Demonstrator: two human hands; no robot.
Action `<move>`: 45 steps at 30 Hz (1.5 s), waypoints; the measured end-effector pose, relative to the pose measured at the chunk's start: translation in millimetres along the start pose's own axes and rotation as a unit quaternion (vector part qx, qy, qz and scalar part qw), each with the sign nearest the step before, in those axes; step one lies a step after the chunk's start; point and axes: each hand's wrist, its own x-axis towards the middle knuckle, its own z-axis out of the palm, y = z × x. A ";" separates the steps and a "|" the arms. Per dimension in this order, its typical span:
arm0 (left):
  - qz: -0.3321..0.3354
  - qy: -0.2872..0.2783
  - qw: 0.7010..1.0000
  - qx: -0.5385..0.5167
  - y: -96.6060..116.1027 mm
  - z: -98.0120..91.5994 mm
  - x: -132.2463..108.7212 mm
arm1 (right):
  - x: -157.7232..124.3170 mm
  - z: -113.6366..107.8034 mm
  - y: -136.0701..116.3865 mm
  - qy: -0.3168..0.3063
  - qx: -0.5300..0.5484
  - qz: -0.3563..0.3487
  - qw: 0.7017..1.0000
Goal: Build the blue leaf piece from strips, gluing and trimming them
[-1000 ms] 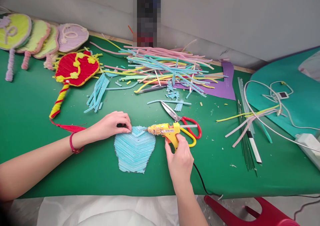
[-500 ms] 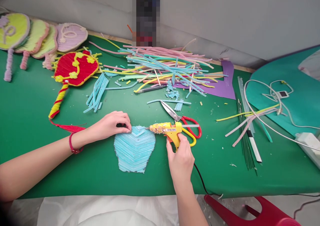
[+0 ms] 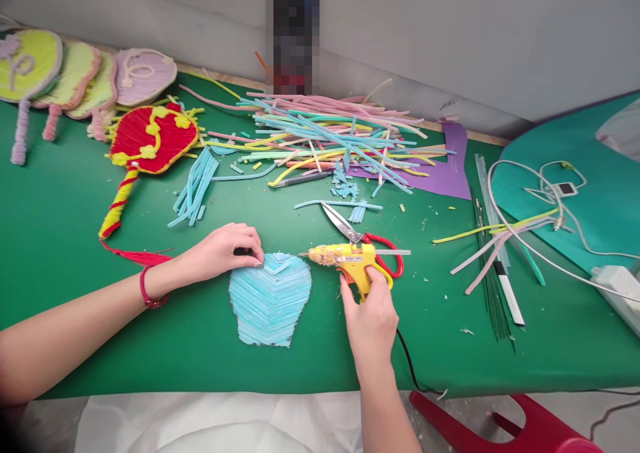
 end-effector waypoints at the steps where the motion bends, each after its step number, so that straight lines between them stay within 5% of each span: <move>1: 0.001 0.002 1.000 -0.001 -0.4 0.3 0.0 | 5.6 -2.4 4.0 0.006 0.015 0.029 0.999; 6: 0.006 0.006 1.000 -0.005 -1.5 1.0 -0.2 | 50.0 -15.2 38.3 0.098 0.009 0.108 0.989; 14: 0.002 0.007 1.000 -0.005 -0.8 0.0 -0.7 | 79.8 -6.5 86.0 0.041 -0.024 0.095 0.994; 19: -0.014 0.019 0.999 -0.034 6.2 0.7 -3.7 | 72.5 -30.8 54.1 0.065 0.030 -0.004 0.997; 23: -0.029 0.053 0.998 -0.010 26.9 2.4 -5.0 | 68.5 -55.1 -1.3 -0.015 0.178 -0.057 0.982; 28: -0.011 0.105 0.994 -0.009 48.5 7.2 -3.5 | 66.7 -28.5 -48.4 -0.100 0.304 -0.112 0.941; 33: 0.027 0.132 0.991 -0.006 31.1 13.7 -1.0 | 67.9 12.6 -47.2 -0.211 0.357 -0.099 0.904; 38: 0.032 0.125 0.988 -0.083 12.9 16.5 4.3 | 66.7 10.2 -43.0 -0.348 0.419 -0.097 0.833; 41: 0.034 0.137 0.981 -0.133 13.8 19.0 6.0 | 63.2 6.1 -47.9 -0.365 0.454 -0.106 0.806; 45: 0.017 0.147 0.975 -0.164 15.8 20.9 6.5 | 59.7 7.5 -53.2 -0.348 0.467 -0.087 0.808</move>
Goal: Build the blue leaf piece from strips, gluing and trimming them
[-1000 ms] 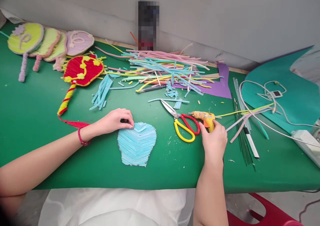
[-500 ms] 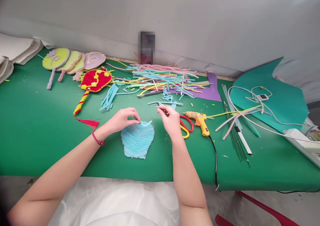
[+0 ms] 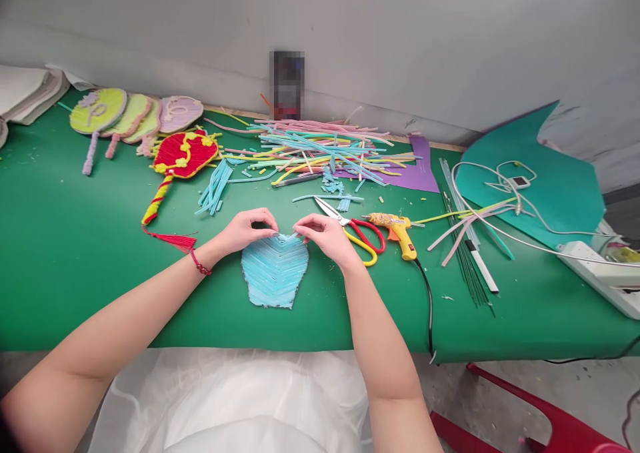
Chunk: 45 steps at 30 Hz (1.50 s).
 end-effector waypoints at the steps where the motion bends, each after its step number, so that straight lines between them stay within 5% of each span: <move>1: -0.009 0.007 1.000 -0.005 -0.5 -0.3 0.2 | 0.6 1.0 0.7 0.005 0.005 0.002 1.000; 12: -0.043 0.015 0.998 -0.035 -6.4 -4.3 1.8 | 9.1 13.7 14.2 0.064 0.024 -0.015 0.998; 25: -0.034 -0.019 0.997 0.072 -4.0 -14.0 -1.0 | 6.9 11.1 13.0 0.006 -0.005 0.012 1.000; 45: -0.038 -0.074 0.987 0.138 -0.7 -15.1 -1.6 | 6.5 11.8 12.6 0.011 -0.104 -0.018 0.994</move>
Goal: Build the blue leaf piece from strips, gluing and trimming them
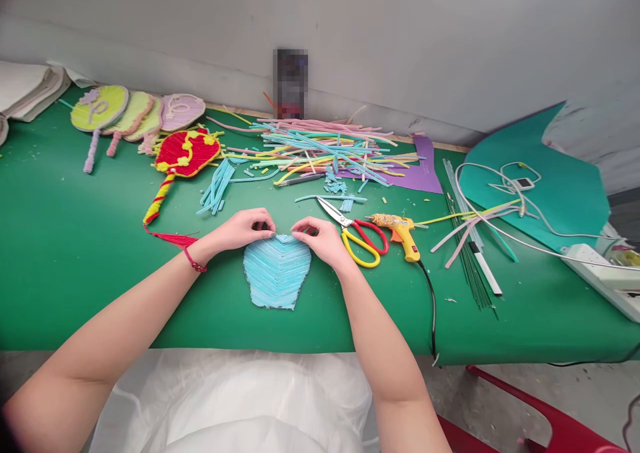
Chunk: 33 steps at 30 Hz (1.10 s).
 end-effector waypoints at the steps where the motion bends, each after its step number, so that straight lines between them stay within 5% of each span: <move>1: -0.001 -0.001 1.000 0.004 -0.3 0.0 0.0 | 0.1 0.3 -0.1 0.001 -0.004 0.000 1.000; 33: -0.009 0.012 0.998 0.062 8.5 5.2 0.2 | 0.6 2.9 1.0 0.012 -0.031 0.027 0.999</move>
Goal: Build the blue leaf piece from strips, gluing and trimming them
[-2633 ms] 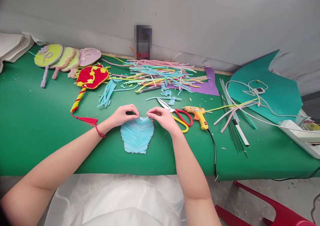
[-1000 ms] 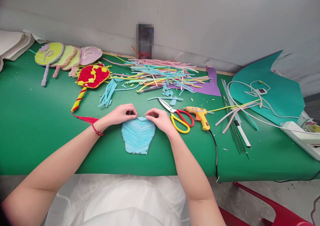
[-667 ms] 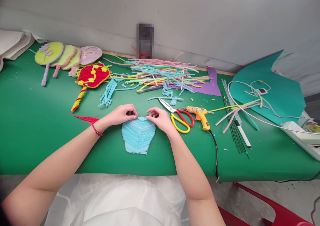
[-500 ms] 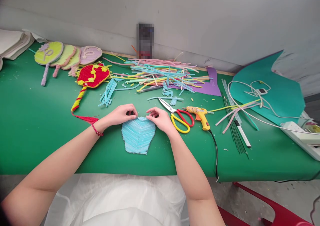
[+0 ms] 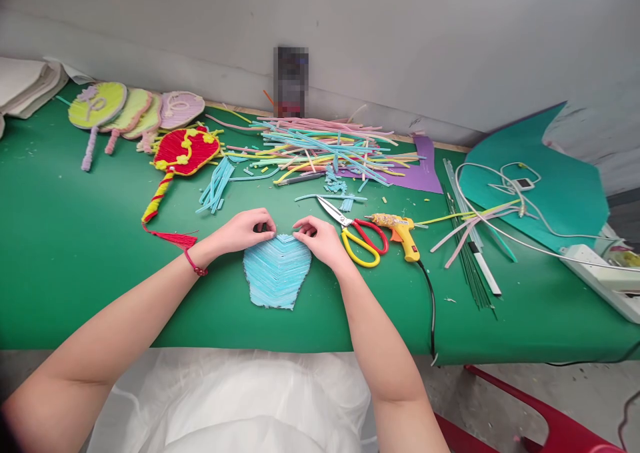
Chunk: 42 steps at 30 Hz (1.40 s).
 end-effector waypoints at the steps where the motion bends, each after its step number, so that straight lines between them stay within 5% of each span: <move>1: 0.001 0.002 1.000 0.000 0.1 0.3 -0.1 | 0.2 0.1 0.8 0.000 -0.002 -0.002 1.000; 42: -0.033 0.027 0.999 -0.030 1.2 1.1 -5.7 | -0.4 -3.3 4.0 0.019 -0.010 0.007 1.000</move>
